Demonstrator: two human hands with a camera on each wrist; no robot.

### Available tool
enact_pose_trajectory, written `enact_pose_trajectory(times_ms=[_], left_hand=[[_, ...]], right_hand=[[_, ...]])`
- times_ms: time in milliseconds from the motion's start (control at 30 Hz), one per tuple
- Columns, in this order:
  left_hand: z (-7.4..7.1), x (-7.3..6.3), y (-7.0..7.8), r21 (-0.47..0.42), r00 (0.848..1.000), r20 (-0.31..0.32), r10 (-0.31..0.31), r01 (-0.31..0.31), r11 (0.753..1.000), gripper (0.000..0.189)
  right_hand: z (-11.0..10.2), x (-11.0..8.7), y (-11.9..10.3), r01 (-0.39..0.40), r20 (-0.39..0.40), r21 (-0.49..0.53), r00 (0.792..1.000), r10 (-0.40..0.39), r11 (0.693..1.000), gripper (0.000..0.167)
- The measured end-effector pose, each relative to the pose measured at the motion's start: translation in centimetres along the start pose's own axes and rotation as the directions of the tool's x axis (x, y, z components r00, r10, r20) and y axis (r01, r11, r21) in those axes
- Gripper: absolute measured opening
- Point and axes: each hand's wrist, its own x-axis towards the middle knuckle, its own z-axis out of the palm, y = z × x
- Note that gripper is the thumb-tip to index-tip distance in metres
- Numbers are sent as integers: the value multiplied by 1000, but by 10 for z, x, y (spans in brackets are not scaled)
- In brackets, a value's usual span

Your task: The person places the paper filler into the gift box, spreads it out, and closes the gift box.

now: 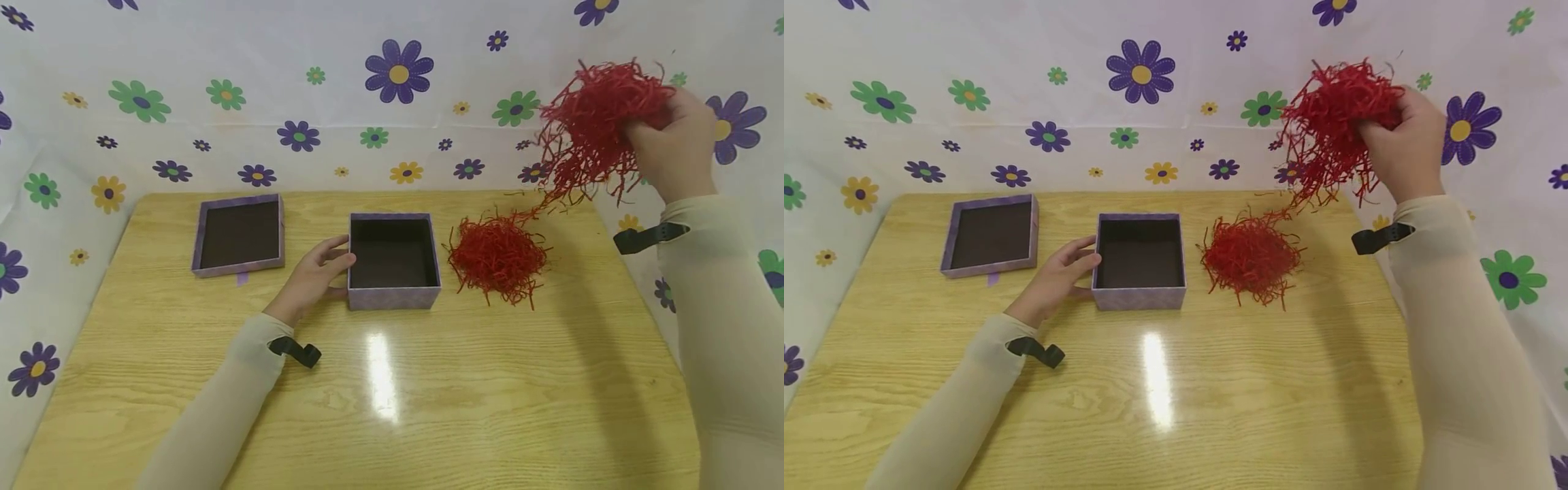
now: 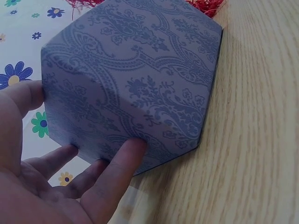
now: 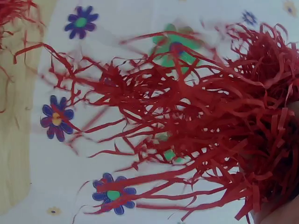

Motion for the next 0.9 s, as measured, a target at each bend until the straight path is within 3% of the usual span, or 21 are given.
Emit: enact_pose_trajectory(times_ms=[133,300,567,767,900], left_hand=[[0,0,0,5,1000,2,2,-2,1000,66],[0,1,-2,4,1000,-1,-3,3,1000,65],[-1,2,-1,7,1000,0,-3,3,1000,66],[-2,1,-1,33,1000,-6,1,0,999,67],[-1,0,-1,-1,1000,-2,-2,2,1000,66]], right_hand=[[17,-10,3,65,48,-123,997,-59,990,35],[44,-26,4,200,94,-198,978,-185,959,35],[78,-58,-6,310,201,-80,936,-289,947,23],[96,-78,-23,376,284,1,888,-361,927,18],[109,-88,-30,431,332,15,849,-411,902,20]])
